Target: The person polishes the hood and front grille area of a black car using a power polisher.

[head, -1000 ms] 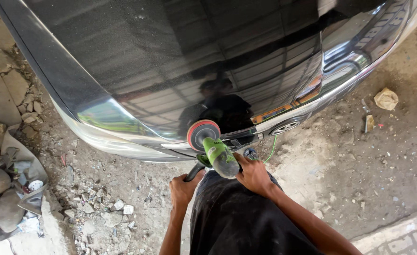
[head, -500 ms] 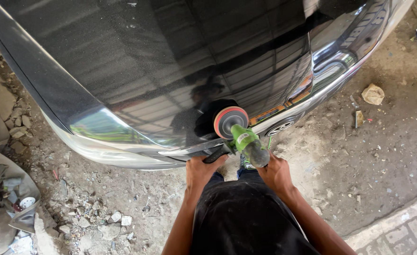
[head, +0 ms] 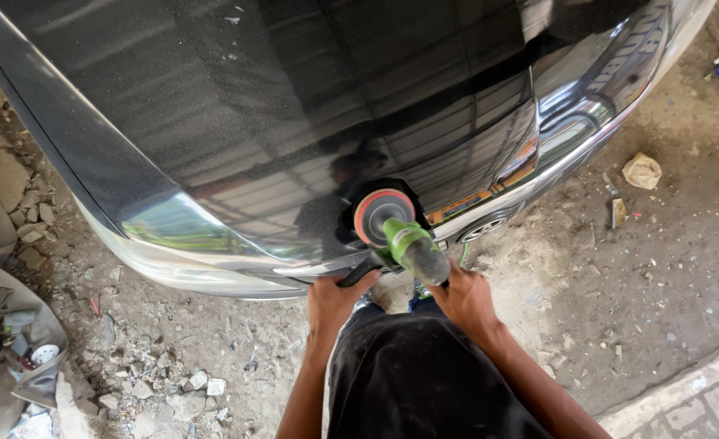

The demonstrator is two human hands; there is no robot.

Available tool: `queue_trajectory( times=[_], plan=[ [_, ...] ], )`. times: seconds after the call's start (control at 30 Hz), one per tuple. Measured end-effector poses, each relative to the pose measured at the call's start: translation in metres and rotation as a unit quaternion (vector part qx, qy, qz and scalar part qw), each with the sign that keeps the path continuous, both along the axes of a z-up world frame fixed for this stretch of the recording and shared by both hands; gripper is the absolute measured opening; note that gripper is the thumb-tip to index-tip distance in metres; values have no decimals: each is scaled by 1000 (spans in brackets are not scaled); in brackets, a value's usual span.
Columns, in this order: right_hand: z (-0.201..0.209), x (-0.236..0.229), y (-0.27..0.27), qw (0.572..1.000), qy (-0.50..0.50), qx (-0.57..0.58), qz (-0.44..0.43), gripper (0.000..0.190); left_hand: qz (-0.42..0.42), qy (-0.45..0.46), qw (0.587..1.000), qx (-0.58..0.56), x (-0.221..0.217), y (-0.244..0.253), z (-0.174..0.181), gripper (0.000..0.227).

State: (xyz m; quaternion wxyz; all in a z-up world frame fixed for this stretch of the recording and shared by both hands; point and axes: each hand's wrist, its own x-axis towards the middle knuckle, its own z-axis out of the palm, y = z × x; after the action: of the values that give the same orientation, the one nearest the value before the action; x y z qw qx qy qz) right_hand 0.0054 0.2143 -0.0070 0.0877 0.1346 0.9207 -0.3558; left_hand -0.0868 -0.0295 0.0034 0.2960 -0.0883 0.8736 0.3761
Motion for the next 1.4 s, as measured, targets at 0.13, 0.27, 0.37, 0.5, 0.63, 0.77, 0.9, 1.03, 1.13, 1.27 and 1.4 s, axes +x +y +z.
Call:
queue_trajectory(
  times=[0.13, 0.27, 0.37, 0.5, 0.63, 0.77, 0.9, 1.03, 1.13, 1.27, 1.4],
  plan=[
    [7, -7, 12, 997, 77, 16, 11, 38, -10, 35, 999, -25, -18, 14, 15, 66],
    [7, -25, -6, 995, 97, -11, 30, 40, 24, 12, 999, -35, -22, -7, 23, 67],
    [5, -33, -28, 994, 95, 8, 50, 43, 41, 31, 998, -35, -19, -32, 26, 64],
    [11, -40, -33, 995, 80, 19, 54, 52, 46, -2, 998, -52, -26, -39, 24, 65],
    [22, -45, -14, 995, 97, 23, 20, 50, 14, 27, 999, -11, -37, -15, 21, 64],
    [32, -57, -2, 996, 75, 50, 12, 48, 21, 8, 1000, -14, -52, -1, 24, 65],
    [35, -70, -17, 992, 109, 61, 30, 48, 33, 21, 999, -31, -55, -16, 27, 69],
    [26, -79, -39, 995, 67, 55, 55, 54, 71, 24, 996, -41, -58, -39, 39, 70],
    [23, -88, -37, 994, 31, 95, 52, 54, 81, 35, 996, -24, -67, -32, 51, 65],
    [41, -99, -11, 994, 75, 84, 2, 56, 34, 40, 998, -28, -89, 0, 58, 68],
    [53, -94, 0, 993, 94, 75, -24, 54, 19, 102, 994, 23, -91, 19, 54, 64]
  ],
)
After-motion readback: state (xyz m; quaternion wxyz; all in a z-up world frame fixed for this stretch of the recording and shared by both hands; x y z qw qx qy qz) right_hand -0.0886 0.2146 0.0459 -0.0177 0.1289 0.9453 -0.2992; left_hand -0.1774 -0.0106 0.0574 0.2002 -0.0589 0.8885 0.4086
